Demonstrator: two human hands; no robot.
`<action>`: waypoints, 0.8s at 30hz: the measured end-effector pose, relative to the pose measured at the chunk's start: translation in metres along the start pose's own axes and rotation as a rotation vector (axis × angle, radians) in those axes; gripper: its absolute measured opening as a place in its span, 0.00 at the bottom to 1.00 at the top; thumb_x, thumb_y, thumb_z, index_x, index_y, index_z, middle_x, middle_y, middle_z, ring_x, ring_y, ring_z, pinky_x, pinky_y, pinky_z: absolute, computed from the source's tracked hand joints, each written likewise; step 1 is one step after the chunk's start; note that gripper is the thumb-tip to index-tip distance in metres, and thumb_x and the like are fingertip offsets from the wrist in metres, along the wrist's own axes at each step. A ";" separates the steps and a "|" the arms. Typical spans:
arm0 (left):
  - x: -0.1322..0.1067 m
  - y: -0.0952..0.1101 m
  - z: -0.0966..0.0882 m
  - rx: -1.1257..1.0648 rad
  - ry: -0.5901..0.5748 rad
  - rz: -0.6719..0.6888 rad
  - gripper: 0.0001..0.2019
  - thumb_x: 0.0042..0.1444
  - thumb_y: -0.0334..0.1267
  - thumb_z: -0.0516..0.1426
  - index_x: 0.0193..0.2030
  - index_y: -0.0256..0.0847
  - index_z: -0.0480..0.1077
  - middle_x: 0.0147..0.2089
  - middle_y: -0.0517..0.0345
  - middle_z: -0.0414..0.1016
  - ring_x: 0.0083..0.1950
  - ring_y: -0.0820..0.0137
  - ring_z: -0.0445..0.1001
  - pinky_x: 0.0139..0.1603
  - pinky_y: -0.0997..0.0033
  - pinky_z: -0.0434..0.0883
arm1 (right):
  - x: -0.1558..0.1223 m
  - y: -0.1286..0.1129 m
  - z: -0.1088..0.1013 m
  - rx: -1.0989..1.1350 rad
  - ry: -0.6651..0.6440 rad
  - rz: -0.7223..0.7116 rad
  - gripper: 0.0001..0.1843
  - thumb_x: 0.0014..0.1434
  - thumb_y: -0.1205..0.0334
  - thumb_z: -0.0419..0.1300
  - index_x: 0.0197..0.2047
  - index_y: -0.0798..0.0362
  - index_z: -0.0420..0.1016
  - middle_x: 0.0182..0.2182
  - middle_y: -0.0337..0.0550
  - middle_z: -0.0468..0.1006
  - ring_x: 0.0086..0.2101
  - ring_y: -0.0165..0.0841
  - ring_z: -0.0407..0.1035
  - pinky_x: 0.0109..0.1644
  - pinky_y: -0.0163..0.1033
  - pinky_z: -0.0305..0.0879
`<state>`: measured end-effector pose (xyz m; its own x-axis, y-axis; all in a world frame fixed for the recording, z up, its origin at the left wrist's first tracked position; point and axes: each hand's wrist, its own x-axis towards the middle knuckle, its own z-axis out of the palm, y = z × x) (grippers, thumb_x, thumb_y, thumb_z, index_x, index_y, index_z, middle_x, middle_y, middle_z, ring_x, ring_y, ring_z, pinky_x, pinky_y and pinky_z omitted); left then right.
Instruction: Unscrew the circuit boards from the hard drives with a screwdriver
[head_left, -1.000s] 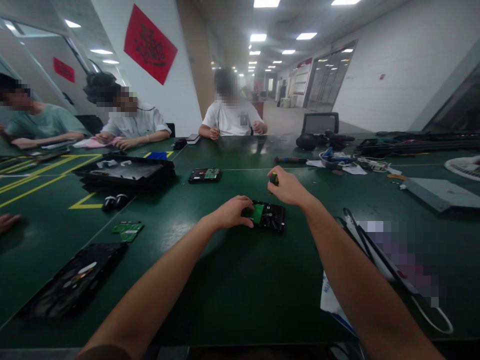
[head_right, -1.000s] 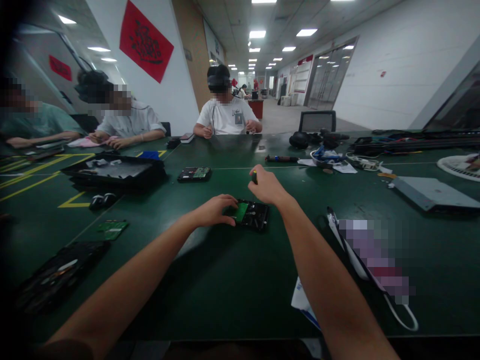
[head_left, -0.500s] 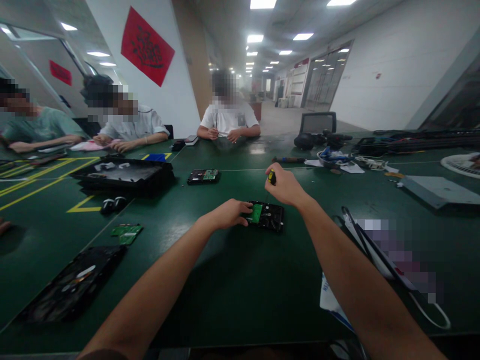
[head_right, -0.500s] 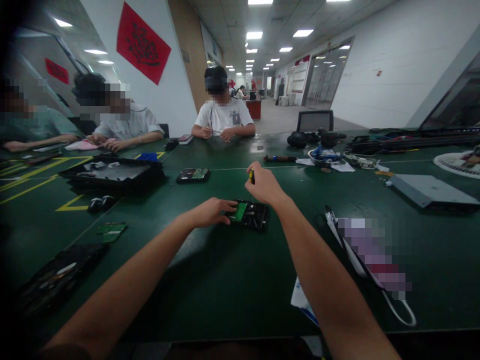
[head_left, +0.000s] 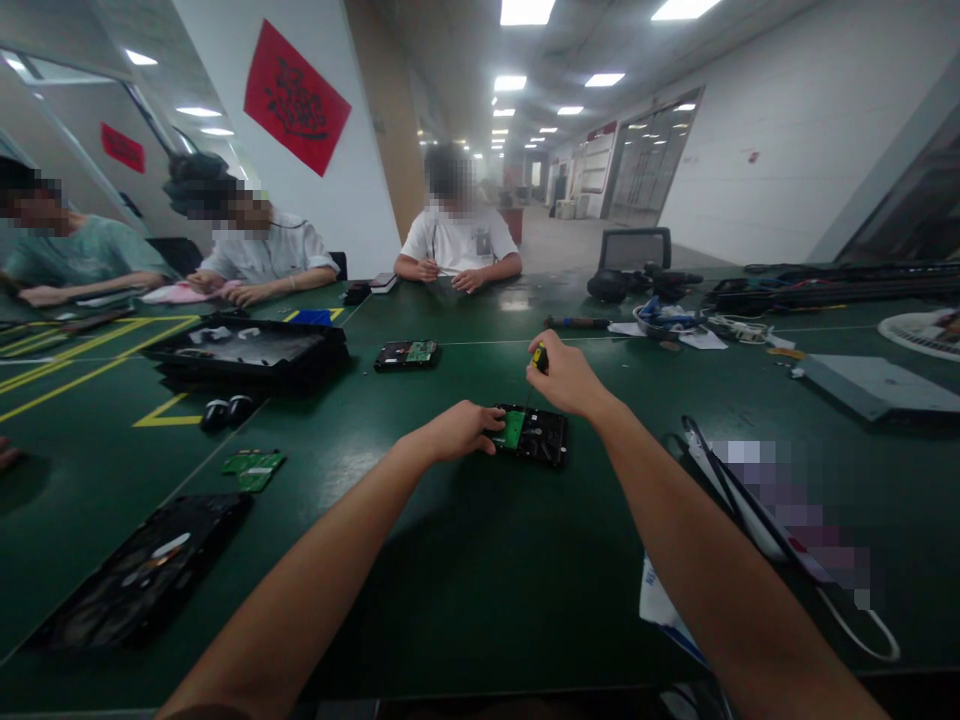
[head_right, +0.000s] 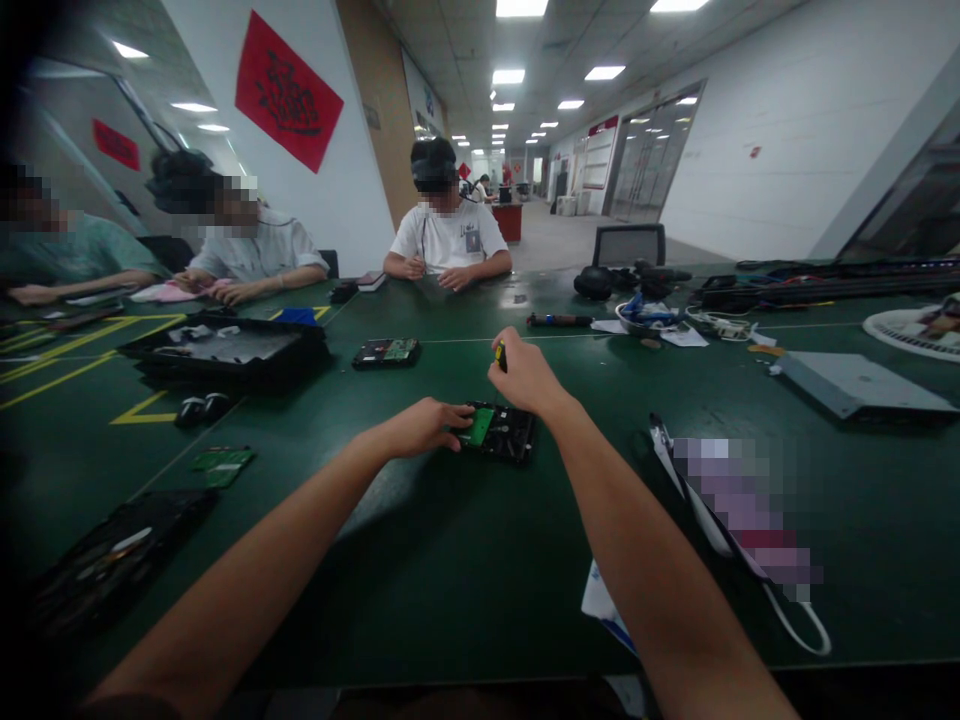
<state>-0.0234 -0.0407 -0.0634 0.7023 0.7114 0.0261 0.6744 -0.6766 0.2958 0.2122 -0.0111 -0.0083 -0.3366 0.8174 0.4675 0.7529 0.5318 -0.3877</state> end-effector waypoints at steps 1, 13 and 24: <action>0.000 0.000 0.000 0.003 -0.001 -0.001 0.21 0.58 0.36 0.66 0.59 0.43 0.77 0.70 0.48 0.68 0.66 0.53 0.73 0.66 0.58 0.67 | 0.000 0.000 0.000 0.000 -0.001 -0.004 0.16 0.61 0.62 0.57 0.52 0.52 0.67 0.37 0.47 0.78 0.37 0.40 0.71 0.44 0.41 0.63; 0.001 0.005 0.000 0.110 -0.032 0.012 0.20 0.61 0.36 0.64 0.60 0.40 0.75 0.70 0.46 0.67 0.66 0.55 0.73 0.66 0.63 0.67 | 0.002 0.003 0.003 0.050 0.042 -0.002 0.17 0.59 0.62 0.58 0.52 0.52 0.67 0.35 0.46 0.77 0.33 0.38 0.69 0.41 0.40 0.60; 0.001 0.006 0.002 0.166 -0.022 0.004 0.19 0.60 0.35 0.64 0.59 0.39 0.76 0.69 0.46 0.70 0.64 0.57 0.75 0.65 0.65 0.68 | 0.001 0.003 0.005 0.015 0.010 -0.004 0.16 0.60 0.62 0.58 0.52 0.53 0.68 0.35 0.46 0.78 0.33 0.38 0.70 0.41 0.40 0.60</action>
<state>-0.0178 -0.0443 -0.0638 0.7090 0.7052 0.0051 0.6983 -0.7031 0.1342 0.2109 -0.0072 -0.0132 -0.3342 0.8130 0.4768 0.7430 0.5385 -0.3975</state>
